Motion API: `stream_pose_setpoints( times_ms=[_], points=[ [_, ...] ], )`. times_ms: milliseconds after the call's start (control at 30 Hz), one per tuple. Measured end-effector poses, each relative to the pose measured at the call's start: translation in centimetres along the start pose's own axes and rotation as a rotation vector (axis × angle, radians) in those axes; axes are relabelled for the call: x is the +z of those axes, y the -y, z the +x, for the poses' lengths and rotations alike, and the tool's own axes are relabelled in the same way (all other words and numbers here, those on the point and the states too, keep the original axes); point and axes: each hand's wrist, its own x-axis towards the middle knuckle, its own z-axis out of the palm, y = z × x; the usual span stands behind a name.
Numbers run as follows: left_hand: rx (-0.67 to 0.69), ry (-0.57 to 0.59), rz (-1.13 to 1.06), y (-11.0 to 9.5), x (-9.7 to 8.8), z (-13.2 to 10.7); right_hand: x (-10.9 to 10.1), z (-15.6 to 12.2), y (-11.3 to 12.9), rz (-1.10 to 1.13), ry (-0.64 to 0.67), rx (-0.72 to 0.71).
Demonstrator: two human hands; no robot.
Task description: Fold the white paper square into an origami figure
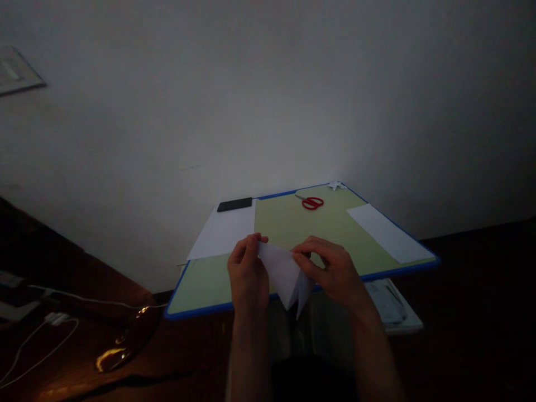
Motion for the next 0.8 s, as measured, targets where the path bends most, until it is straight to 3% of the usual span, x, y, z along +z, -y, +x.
stream_pose_setpoints(
  times_ms=[200,500,567,667,800],
  points=[
    [0.025,-0.067,0.02,-0.3,0.5,-0.3,0.2,0.0,-0.1,-0.013,0.018,-0.018],
    [0.11,-0.344,0.061,-0.4,1.8,-1.2,0.8,0.4,0.3,-0.053,0.019,-0.069],
    [0.086,-0.324,0.068,-0.5,1.6,-1.1,0.8,0.4,0.3,-0.044,0.021,-0.071],
    [0.05,-0.202,0.069,-0.9,1.2,-0.7,0.9,0.4,0.2,-0.027,0.023,-0.067],
    [0.091,-0.071,0.098,-1.4,0.9,-0.3,0.7,0.4,0.0,-0.04,-0.038,-0.054]
  ],
)
